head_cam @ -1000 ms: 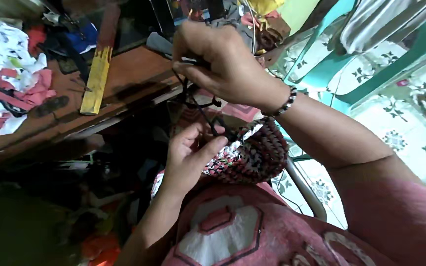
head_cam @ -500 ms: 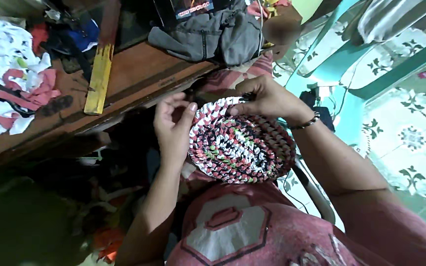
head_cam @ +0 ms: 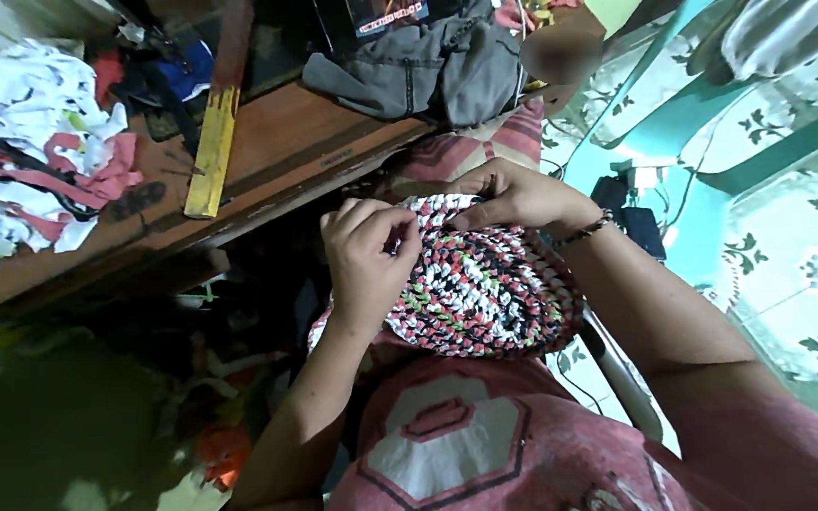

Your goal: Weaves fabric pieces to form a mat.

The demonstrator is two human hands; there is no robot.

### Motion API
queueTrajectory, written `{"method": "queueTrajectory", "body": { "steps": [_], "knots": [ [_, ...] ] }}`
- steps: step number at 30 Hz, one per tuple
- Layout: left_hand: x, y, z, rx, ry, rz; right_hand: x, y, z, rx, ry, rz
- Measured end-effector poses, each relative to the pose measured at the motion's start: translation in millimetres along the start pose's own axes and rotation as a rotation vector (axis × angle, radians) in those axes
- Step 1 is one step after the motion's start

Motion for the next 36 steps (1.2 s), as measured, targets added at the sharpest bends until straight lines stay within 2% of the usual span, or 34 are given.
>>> {"method": "queueTrajectory", "body": {
  "steps": [11,17,22,26,32,36],
  "knots": [
    [14,-7,6,-0.037,0.211,0.042,-6,0,-3,-0.045,0.034,0.067],
    [7,-10,5,-0.019,0.079,-0.025,-7,9,-6,-0.008,0.018,0.109],
    [-1,-13,11,0.0,-0.072,-0.11,-15,16,-6,-0.103,-0.1,0.125],
    [-10,-18,26,-0.015,-0.183,-0.176,-33,39,-18,-0.255,-0.206,0.168],
    [-26,-35,30,-0.154,-0.145,-0.229,-52,64,-41,-0.457,-0.257,0.346],
    [-33,-34,35,-0.154,-0.122,-0.24,-59,67,-49,-0.525,-0.285,0.384]
  ]
}}
Point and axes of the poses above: each hand's wrist, its own x-axis towards the middle knuckle, its own z-axis out of the back of the hand, y = z × x, the point moved 6 cm from there along x, towards the middle knuckle, and after that the axes turned 3 degrees about -x, right-handed, at the moved point
